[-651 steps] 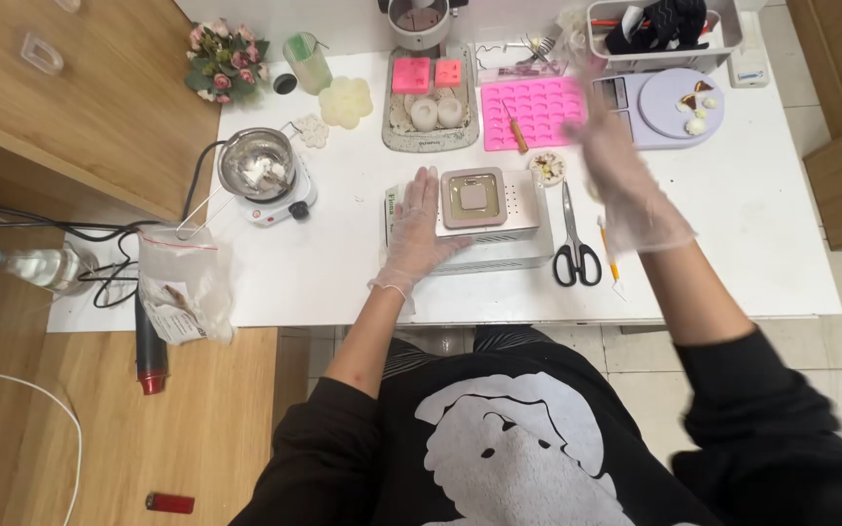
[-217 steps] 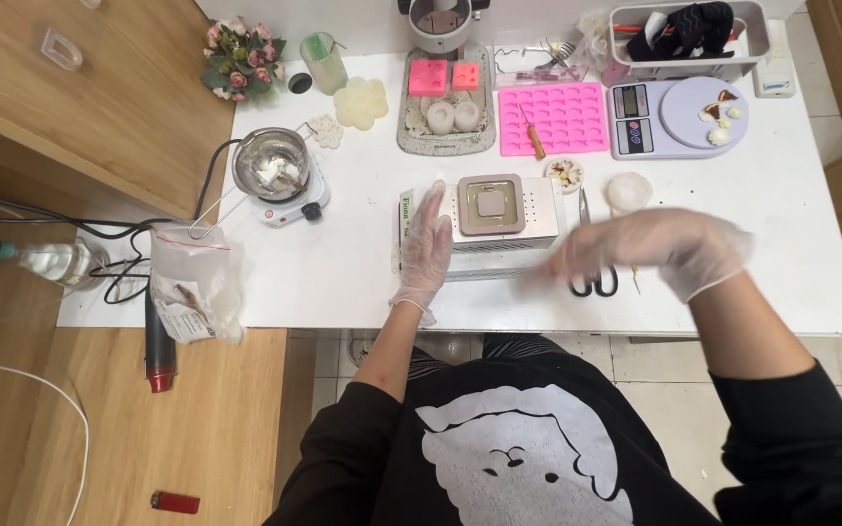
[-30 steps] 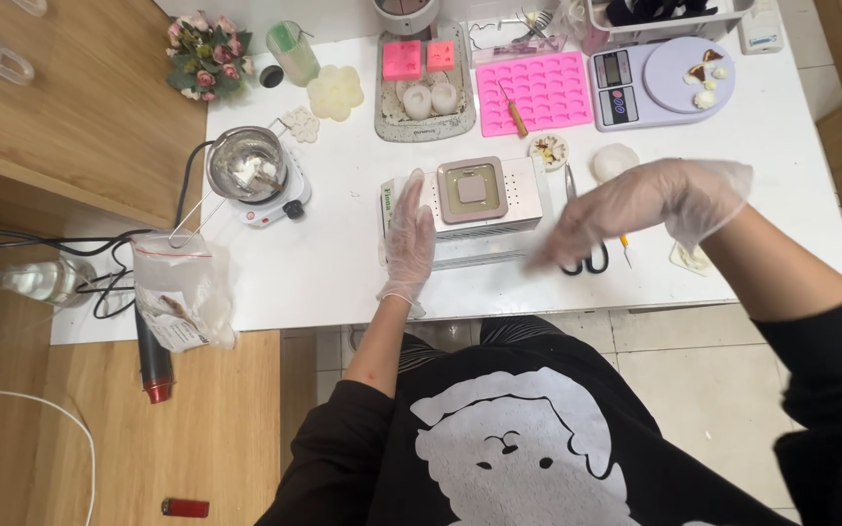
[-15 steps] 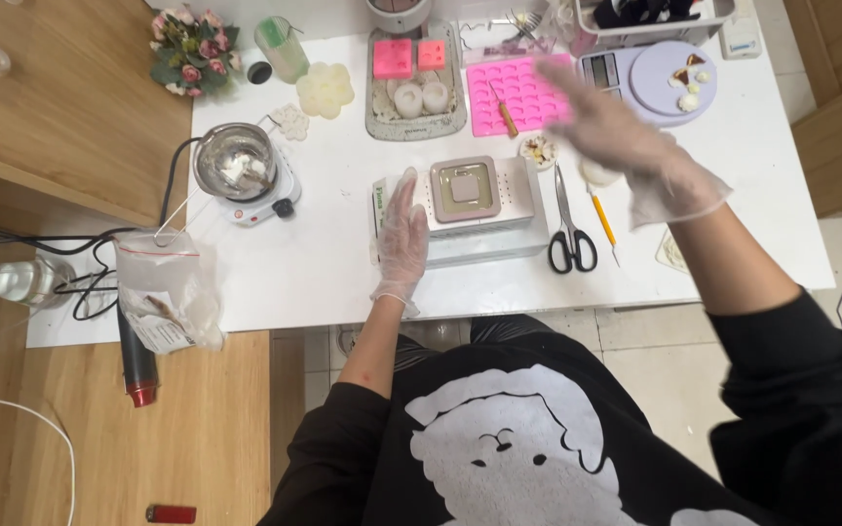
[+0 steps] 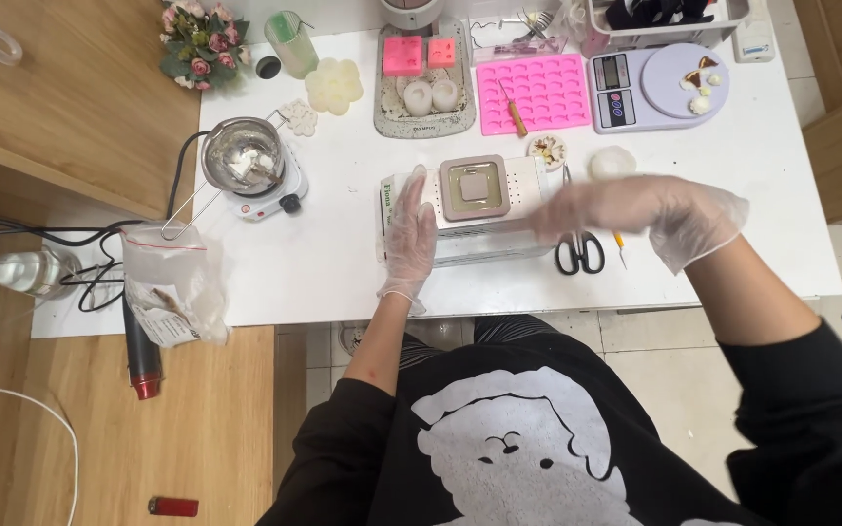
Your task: Preparing and processing wax for candle production in a studio.
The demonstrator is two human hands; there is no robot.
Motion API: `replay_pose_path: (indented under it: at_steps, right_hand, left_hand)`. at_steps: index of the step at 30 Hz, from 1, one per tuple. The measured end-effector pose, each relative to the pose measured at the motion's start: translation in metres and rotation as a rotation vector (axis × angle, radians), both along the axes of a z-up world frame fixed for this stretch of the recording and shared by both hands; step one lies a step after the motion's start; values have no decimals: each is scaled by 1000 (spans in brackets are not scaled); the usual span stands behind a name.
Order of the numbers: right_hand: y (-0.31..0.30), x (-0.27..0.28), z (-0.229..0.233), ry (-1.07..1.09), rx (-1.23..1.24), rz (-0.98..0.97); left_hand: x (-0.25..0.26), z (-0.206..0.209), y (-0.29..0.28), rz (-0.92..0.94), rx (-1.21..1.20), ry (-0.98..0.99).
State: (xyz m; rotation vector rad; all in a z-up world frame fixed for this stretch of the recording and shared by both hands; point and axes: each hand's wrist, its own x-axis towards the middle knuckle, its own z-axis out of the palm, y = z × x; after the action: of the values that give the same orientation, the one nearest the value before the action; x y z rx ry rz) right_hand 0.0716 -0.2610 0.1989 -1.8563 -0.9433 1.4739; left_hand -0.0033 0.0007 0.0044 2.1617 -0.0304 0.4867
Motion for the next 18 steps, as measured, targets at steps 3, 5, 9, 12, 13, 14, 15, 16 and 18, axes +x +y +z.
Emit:
replay_pose_path:
  at_steps: [3, 5, 9, 12, 13, 14, 15, 16, 18]
  right_hand:
    - [22, -5, 17, -263, 19, -930]
    - [12, 17, -27, -343, 63, -796]
    - [19, -14, 4, 119, 241, 104]
    - [36, -20, 19, -210, 271, -958]
    - [35, -11, 3, -206, 268, -957]
    - [35, 3, -12, -314, 182, -789]
    - [36, 18, -26, -418, 93, -620]
    - [37, 11, -17, -418, 90, -621]
    - [42, -1, 0, -29, 95, 53]
  left_hand:
    - [-5, 15, -2, -11, -42, 49]
    - [-3, 4, 0, -1, -31, 25]
    - [-4, 10, -1, -12, -35, 27]
    - [-3, 16, 0, -17, -33, 35]
    - [-8, 12, -1, -15, -34, 40]
    - [-5, 9, -1, -10, -34, 34]
    - [-1, 6, 0, -4, -34, 28]
    - [-2, 8, 0, -5, -37, 30]
    - [-3, 10, 1, -22, -27, 17]
